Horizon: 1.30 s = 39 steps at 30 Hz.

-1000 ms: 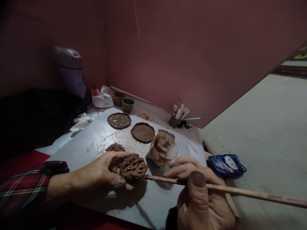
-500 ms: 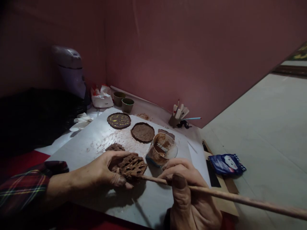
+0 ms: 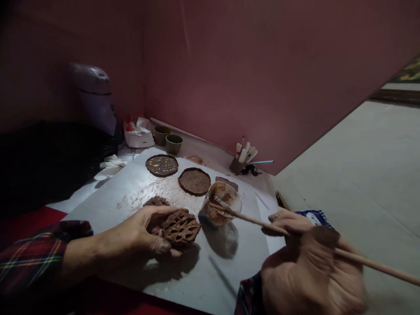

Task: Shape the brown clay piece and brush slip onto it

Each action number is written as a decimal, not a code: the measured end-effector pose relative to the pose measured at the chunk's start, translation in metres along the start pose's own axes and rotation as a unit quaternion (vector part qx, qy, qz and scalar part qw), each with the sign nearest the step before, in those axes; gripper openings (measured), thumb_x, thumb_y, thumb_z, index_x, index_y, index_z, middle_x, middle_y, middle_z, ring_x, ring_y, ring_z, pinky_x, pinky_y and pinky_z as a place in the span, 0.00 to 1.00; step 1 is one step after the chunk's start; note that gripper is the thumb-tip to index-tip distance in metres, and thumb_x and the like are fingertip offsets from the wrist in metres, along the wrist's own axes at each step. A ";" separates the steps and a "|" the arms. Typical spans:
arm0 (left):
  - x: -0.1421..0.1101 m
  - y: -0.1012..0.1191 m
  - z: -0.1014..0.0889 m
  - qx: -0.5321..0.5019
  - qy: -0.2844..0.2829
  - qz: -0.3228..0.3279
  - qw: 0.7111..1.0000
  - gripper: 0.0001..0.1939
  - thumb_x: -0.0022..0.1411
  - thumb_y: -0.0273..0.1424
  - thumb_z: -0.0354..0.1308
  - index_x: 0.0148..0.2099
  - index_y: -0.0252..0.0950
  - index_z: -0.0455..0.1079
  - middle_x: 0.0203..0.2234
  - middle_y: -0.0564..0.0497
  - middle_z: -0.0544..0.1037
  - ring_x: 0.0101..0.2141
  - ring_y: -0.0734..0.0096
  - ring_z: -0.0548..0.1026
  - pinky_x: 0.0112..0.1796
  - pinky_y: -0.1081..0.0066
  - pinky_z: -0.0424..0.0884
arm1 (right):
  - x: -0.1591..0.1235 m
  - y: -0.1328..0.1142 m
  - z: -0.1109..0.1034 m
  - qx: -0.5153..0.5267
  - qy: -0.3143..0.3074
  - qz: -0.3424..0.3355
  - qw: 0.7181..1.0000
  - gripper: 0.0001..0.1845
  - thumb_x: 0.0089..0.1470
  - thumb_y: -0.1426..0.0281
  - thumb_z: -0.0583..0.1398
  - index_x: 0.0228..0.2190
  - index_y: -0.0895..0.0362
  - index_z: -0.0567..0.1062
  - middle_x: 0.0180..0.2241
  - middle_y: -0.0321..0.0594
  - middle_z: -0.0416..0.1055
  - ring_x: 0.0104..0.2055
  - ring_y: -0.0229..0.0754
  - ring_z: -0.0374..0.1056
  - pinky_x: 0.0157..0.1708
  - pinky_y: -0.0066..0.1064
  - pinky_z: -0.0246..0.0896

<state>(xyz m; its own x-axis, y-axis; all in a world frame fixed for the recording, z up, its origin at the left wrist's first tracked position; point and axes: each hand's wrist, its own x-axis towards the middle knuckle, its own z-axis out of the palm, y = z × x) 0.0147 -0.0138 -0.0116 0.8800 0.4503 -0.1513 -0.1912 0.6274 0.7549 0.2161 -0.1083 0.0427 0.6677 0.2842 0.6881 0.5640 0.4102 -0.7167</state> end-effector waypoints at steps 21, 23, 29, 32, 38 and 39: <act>0.000 0.001 0.001 0.030 0.001 0.001 1.000 0.22 0.42 0.20 0.68 0.43 0.32 0.74 0.37 0.47 0.77 0.38 0.65 0.75 0.39 0.70 0.71 | 0.011 0.023 0.004 0.150 0.043 0.116 0.981 0.12 0.53 0.72 0.60 0.19 0.55 0.73 0.19 0.33 0.68 0.28 0.40 0.70 0.40 0.37 0.67; 0.001 0.001 0.001 0.025 0.006 0.002 1.000 0.22 0.42 0.19 0.67 0.43 0.32 0.74 0.37 0.46 0.77 0.38 0.65 0.75 0.39 0.69 0.72 | 0.003 0.013 0.008 0.161 -0.006 0.082 0.983 0.15 0.53 0.71 0.60 0.17 0.55 0.72 0.18 0.33 0.67 0.28 0.39 0.69 0.41 0.38 0.65; 0.003 -0.001 -0.002 0.035 -0.013 0.008 0.999 0.24 0.42 0.19 0.66 0.45 0.32 0.74 0.35 0.47 0.77 0.35 0.67 0.74 0.36 0.71 0.71 | -0.022 -0.002 0.021 0.117 -0.103 0.061 0.986 0.12 0.53 0.67 0.61 0.20 0.56 0.75 0.18 0.36 0.71 0.29 0.42 0.68 0.34 0.37 0.61; 0.003 -0.001 -0.003 0.035 -0.018 0.007 0.999 0.24 0.43 0.18 0.66 0.46 0.33 0.74 0.36 0.48 0.76 0.36 0.67 0.74 0.37 0.70 0.72 | -0.027 -0.002 0.023 0.102 -0.093 0.065 0.988 0.11 0.52 0.67 0.62 0.20 0.56 0.73 0.18 0.35 0.70 0.30 0.43 0.68 0.36 0.38 0.60; 0.001 0.000 0.000 0.027 0.000 0.001 1.000 0.24 0.42 0.16 0.65 0.45 0.33 0.74 0.38 0.47 0.77 0.37 0.68 0.74 0.38 0.69 0.72 | -0.030 -0.003 0.017 0.047 -0.185 -0.013 0.981 0.11 0.57 0.69 0.58 0.23 0.57 0.73 0.21 0.36 0.73 0.31 0.42 0.69 0.35 0.36 0.62; 0.001 0.001 0.000 0.034 0.002 -0.001 0.999 0.24 0.42 0.16 0.64 0.45 0.32 0.74 0.37 0.47 0.77 0.36 0.68 0.74 0.37 0.69 0.72 | -0.030 -0.003 0.016 0.042 -0.202 -0.021 0.978 0.11 0.57 0.70 0.58 0.24 0.56 0.73 0.22 0.36 0.73 0.33 0.42 0.69 0.36 0.37 0.63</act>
<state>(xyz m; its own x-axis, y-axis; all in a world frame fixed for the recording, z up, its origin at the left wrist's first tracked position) 0.0153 -0.0134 -0.0111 0.8783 0.4521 -0.1553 -0.1598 0.5838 0.7960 0.1863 -0.1042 0.0264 0.3879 0.5784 0.7177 0.5337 0.4939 -0.6865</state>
